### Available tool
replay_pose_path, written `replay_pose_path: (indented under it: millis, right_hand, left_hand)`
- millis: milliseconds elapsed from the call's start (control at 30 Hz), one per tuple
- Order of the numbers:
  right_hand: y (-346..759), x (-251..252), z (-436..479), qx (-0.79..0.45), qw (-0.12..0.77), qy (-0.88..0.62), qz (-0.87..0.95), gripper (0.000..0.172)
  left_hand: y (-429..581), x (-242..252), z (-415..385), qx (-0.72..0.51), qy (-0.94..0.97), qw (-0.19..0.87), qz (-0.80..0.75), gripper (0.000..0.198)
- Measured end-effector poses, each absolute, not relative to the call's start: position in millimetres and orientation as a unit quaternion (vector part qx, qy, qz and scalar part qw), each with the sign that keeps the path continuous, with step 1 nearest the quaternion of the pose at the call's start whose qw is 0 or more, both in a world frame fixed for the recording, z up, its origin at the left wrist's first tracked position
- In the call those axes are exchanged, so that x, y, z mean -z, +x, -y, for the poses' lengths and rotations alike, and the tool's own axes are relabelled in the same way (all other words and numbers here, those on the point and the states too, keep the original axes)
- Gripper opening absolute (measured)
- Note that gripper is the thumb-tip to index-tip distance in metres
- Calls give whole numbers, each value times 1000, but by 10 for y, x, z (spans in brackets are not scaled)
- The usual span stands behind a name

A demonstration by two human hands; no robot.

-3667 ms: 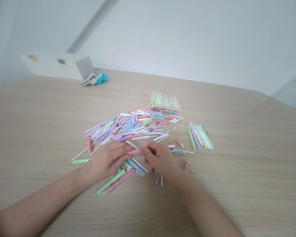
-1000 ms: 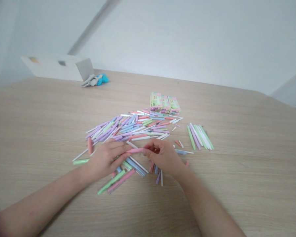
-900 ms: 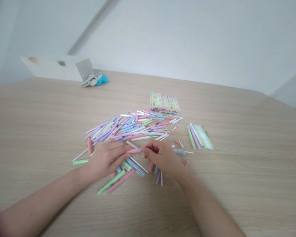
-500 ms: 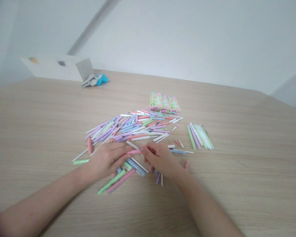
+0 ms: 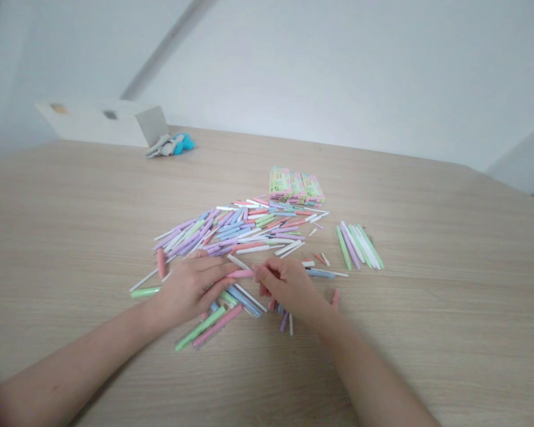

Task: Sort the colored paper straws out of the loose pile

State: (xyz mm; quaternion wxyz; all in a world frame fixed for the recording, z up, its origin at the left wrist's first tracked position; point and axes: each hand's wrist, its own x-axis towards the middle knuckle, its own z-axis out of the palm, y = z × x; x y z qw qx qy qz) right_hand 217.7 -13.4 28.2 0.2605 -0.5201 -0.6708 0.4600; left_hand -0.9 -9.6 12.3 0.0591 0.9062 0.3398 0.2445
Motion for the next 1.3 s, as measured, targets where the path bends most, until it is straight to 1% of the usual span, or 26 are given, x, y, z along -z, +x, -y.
replay_pose_path:
  millis: [167, 200, 300, 367, 467, 733, 1000, 1067, 1167, 1300]
  right_hand:
    - [2167, -284, 135, -455, 251, -519, 678, 40]
    - [2169, -285, 137, -458, 255, -515, 678, 39]
    - [2174, -294, 146, -463, 290, -492, 678, 23]
    - [2173, -304, 152, -451, 305, -490, 681, 23]
    - [2160, -318, 157, -428, 302, -502, 688, 18]
    - [2148, -269, 158, -434, 282, -515, 684, 23]
    - [2148, -210, 152, -467, 292, -515, 656, 20]
    - [2155, -215, 141, -466, 305, -513, 653, 20]
    - [2192, -258, 123, -468, 327, -501, 651, 20]
    - [2262, -361, 109, -487, 324, -481, 653, 22]
  left_hand:
    - [-14, -108, 82, -234, 907, 60, -344, 25]
    - [-15, -104, 76, -235, 906, 58, -346, 25]
    - [-14, -100, 63, -242, 904, 52, -349, 26]
    - [-13, -103, 63, -246, 903, 54, -348, 26]
    - [-12, -103, 71, -252, 902, 60, -346, 26]
    - [-11, -79, 84, -269, 904, 29, -330, 27]
    - [-16, -49, 79, -264, 904, 11, -337, 25]
    - [-26, -58, 65, -268, 901, 18, -341, 26]
    - [-45, -106, 41, -273, 886, 39, -372, 35]
    - [-55, -184, 19, -259, 878, 104, -389, 29]
